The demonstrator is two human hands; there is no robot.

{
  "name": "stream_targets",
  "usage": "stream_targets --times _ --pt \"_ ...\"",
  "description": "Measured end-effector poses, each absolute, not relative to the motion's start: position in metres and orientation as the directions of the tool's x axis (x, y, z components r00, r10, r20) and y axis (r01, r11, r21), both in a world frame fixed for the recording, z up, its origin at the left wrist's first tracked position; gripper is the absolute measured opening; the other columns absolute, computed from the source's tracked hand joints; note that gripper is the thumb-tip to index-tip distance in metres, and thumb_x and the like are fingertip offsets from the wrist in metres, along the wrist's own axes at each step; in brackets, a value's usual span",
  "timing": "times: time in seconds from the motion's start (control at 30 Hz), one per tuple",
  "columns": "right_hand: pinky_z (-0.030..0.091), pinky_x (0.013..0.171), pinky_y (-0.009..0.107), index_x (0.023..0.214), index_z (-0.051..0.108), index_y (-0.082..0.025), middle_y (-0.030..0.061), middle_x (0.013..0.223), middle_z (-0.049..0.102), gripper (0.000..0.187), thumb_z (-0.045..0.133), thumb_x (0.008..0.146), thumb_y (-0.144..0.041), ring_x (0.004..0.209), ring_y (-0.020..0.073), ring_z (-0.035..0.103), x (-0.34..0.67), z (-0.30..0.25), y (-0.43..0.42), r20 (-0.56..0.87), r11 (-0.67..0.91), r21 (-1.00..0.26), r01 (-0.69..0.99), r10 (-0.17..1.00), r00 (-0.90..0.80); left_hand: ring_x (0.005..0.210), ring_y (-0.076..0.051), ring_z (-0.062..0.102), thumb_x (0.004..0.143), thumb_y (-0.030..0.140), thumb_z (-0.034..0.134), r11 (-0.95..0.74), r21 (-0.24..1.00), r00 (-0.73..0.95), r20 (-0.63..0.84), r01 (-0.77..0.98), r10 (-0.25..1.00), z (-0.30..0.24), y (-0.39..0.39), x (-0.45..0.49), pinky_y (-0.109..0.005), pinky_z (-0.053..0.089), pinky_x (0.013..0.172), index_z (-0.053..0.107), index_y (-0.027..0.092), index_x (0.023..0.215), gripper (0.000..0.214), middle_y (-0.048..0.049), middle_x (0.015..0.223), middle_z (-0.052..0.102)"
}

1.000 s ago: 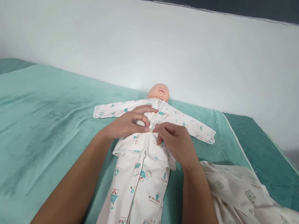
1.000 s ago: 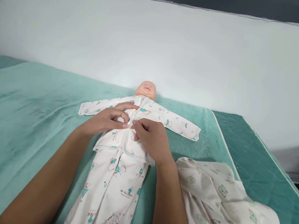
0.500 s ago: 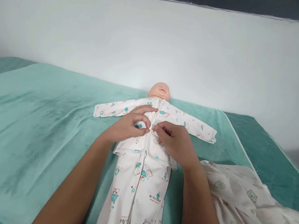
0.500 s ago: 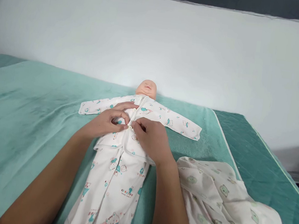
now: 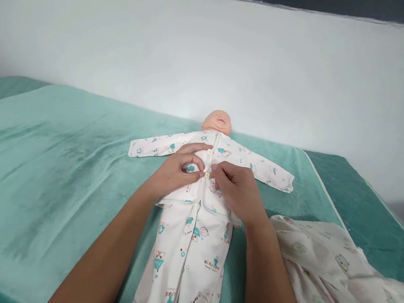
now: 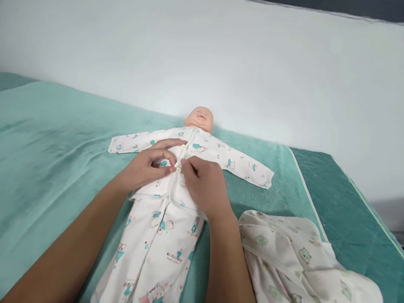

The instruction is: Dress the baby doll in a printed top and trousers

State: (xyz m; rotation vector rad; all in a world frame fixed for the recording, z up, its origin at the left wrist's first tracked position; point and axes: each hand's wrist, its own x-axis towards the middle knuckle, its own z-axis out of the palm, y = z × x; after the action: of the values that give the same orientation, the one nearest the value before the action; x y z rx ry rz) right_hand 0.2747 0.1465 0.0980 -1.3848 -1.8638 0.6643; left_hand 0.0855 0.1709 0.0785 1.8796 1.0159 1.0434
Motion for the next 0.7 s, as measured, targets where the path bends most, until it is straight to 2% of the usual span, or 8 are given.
stream_targets --times 0.17,0.3,0.4,0.57,0.7 --pt "0.023 0.058 0.029 0.057 0.04 -0.021 -0.0054 0.051 0.039 0.041 0.049 0.096 -0.033 0.053 0.0104 0.034 0.2701 0.0981 0.1454 0.287 0.318 -0.655 0.685 0.944 -0.164 0.14 -0.03 0.047 0.082 0.017 0.065 -0.415 0.863 0.347 0.309 0.289 0.885 0.077 0.1707 0.0862 -0.034 0.053 0.076 0.067 0.023 0.076 0.008 0.0015 0.151 0.054" --pt "0.02 0.058 0.03 0.059 0.031 -0.02 -0.0052 0.052 0.038 0.043 0.047 0.097 -0.032 0.053 0.0099 0.031 0.2677 0.0974 0.1439 0.29 0.319 -0.596 0.737 0.941 -0.173 0.139 -0.029 0.048 0.081 0.015 0.065 -0.428 0.858 0.344 0.326 0.284 0.881 0.0755 0.1716 0.0866 -0.033 0.053 0.074 0.067 0.023 0.076 0.009 0.0016 0.15 0.055" --pt "0.02 0.058 0.03 0.06 0.036 -0.02 -0.0053 0.054 0.04 0.041 0.047 0.098 -0.032 0.054 0.0098 0.032 0.2685 0.0975 0.1432 0.283 0.352 -0.569 0.743 0.932 -0.225 0.138 -0.029 0.049 0.08 0.013 0.065 -0.433 0.858 0.34 0.333 0.278 0.879 0.075 0.1724 0.0871 -0.032 0.052 0.073 0.067 0.023 0.076 0.011 0.0017 0.149 0.055" --pt "0.023 0.059 0.029 0.064 0.057 -0.02 -0.0051 0.056 0.046 0.038 0.046 0.098 -0.034 0.056 0.0105 0.04 0.2721 0.0997 0.1426 0.24 0.358 -0.615 0.703 0.934 -0.266 0.137 -0.031 0.05 0.081 0.017 0.066 -0.415 0.865 0.329 0.319 0.282 0.889 0.0755 0.1722 0.0866 -0.034 0.052 0.073 0.067 0.022 0.076 0.008 -0.0005 0.149 0.055" --pt "0.023 0.059 0.029 0.069 0.064 -0.021 -0.0049 0.055 0.048 0.037 0.045 0.098 -0.035 0.056 0.0112 0.043 0.2733 0.1006 0.1428 0.217 0.348 -0.627 0.697 0.937 -0.273 0.142 -0.032 0.045 0.086 0.025 0.068 -0.412 0.875 0.352 0.313 0.254 0.882 0.0732 0.1735 0.0827 -0.039 0.054 0.081 0.071 0.025 0.079 0.008 0.002 0.151 0.054"
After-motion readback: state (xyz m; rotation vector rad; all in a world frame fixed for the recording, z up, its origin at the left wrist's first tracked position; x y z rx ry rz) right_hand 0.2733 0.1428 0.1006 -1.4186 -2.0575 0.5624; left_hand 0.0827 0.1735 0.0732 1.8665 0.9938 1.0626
